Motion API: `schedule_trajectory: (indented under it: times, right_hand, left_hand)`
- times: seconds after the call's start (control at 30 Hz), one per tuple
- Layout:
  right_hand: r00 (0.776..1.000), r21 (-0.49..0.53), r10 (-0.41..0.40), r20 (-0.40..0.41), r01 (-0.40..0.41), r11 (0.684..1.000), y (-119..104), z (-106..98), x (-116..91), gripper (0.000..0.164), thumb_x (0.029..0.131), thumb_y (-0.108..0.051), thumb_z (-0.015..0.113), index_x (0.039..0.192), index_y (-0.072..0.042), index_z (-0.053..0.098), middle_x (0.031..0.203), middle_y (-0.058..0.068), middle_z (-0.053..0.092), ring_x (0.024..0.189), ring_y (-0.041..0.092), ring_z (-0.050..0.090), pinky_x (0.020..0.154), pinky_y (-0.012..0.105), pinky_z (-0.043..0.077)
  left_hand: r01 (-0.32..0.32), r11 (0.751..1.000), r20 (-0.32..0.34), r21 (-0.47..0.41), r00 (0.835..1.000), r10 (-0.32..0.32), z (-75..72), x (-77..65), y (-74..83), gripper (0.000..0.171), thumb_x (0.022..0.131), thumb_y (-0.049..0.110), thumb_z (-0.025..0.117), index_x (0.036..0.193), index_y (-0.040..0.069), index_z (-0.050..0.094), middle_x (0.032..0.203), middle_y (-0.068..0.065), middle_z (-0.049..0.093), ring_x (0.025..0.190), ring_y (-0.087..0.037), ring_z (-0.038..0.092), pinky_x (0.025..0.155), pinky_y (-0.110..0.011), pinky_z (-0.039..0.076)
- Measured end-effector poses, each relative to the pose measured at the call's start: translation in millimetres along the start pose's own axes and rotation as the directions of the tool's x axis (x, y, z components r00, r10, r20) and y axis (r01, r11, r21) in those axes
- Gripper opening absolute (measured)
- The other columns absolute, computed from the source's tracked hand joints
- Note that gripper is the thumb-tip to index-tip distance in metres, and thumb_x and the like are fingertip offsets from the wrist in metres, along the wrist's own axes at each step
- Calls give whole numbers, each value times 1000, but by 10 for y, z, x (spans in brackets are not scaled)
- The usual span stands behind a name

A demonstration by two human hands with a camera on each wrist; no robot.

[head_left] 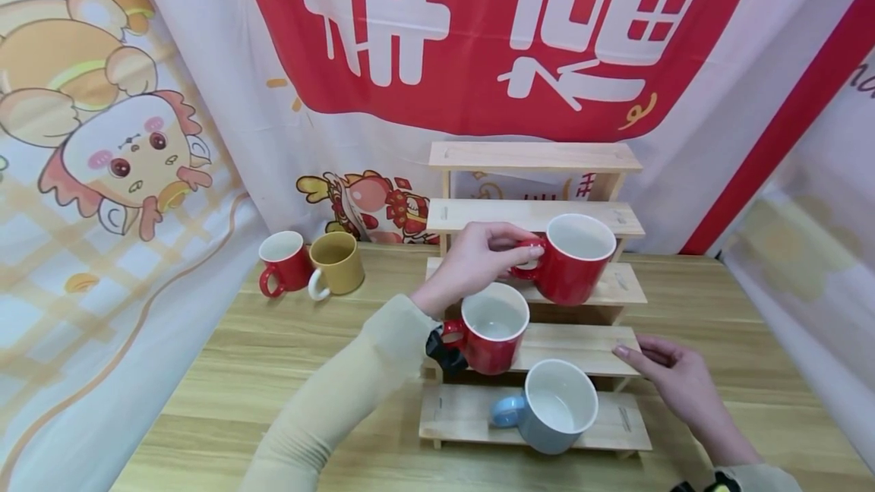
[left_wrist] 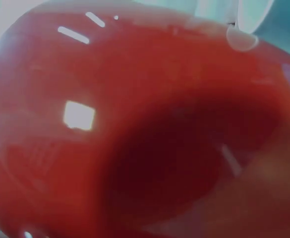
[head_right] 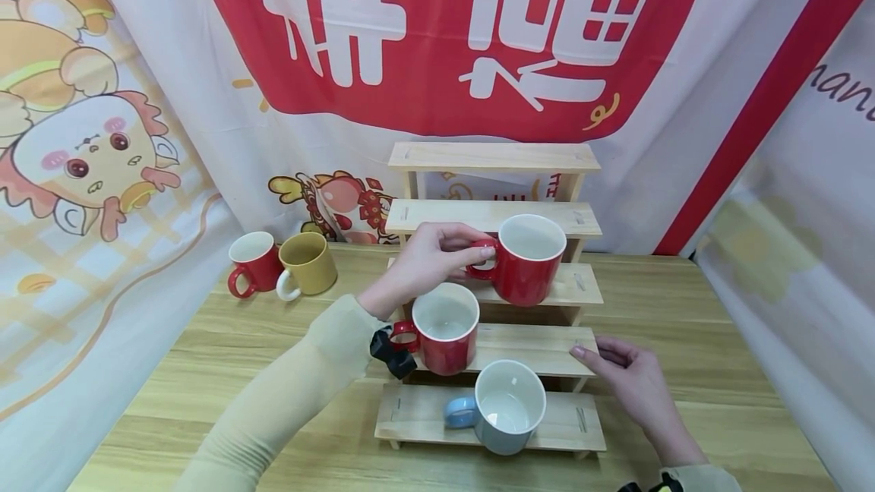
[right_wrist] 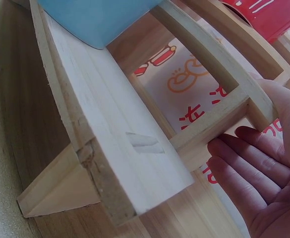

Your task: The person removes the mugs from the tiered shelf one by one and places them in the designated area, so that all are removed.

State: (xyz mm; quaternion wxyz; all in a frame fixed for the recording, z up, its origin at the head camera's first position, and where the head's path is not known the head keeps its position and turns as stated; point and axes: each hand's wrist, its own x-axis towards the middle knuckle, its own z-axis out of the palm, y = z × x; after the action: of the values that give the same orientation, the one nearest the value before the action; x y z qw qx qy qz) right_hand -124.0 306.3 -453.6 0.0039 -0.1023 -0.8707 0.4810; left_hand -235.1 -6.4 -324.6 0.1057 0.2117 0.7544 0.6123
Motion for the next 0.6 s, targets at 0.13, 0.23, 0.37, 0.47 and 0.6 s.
schedule_trajectory:
  times: [0.13,0.23,0.37,0.47,0.6]
  right_hand:
    - [1000,-1,-10,1,10,1000,-8,-5,-4,71,93,-45,74,136,9,58,128,24,65,93,-8,59,76,14,52]
    - [1000,-3,-14,-4,14,1000,-13,-1,-9,70,93,-46,74,135,9,58,127,24,65,93,-8,59,76,14,52]
    - [1000,0,-11,-7,11,1000,-18,1,-11,71,93,-46,75,135,9,59,127,24,66,92,-8,59,76,14,52]
    - [1000,1,-9,-3,9,1000,-24,2,-10,71,93,-46,75,135,9,58,127,24,66,92,-8,59,76,14,52]
    - [1000,-7,-4,1,4,1000,-29,2,-8,72,93,-47,74,135,9,58,127,24,65,92,-7,59,75,15,53]
  left_hand:
    - [-7,1000,-6,2,1000,7,9,8,-3,20,91,28,80,110,21,78,99,9,75,96,-19,73,75,-33,62]
    - [-7,1000,-10,7,1000,7,11,13,-4,19,91,27,80,110,20,78,98,9,76,97,-20,73,75,-32,62]
    - [-1,1000,-11,6,1000,1,11,13,0,19,92,26,79,109,19,78,98,9,76,98,-22,73,75,-32,62]
    - [-1,1000,-12,3,1000,1,12,13,-1,18,92,25,79,108,19,78,97,8,76,97,-23,73,75,-32,62]
    - [-4,1000,-12,-4,1000,4,11,14,-5,16,92,24,79,106,18,78,95,8,76,97,-24,73,74,-32,62]
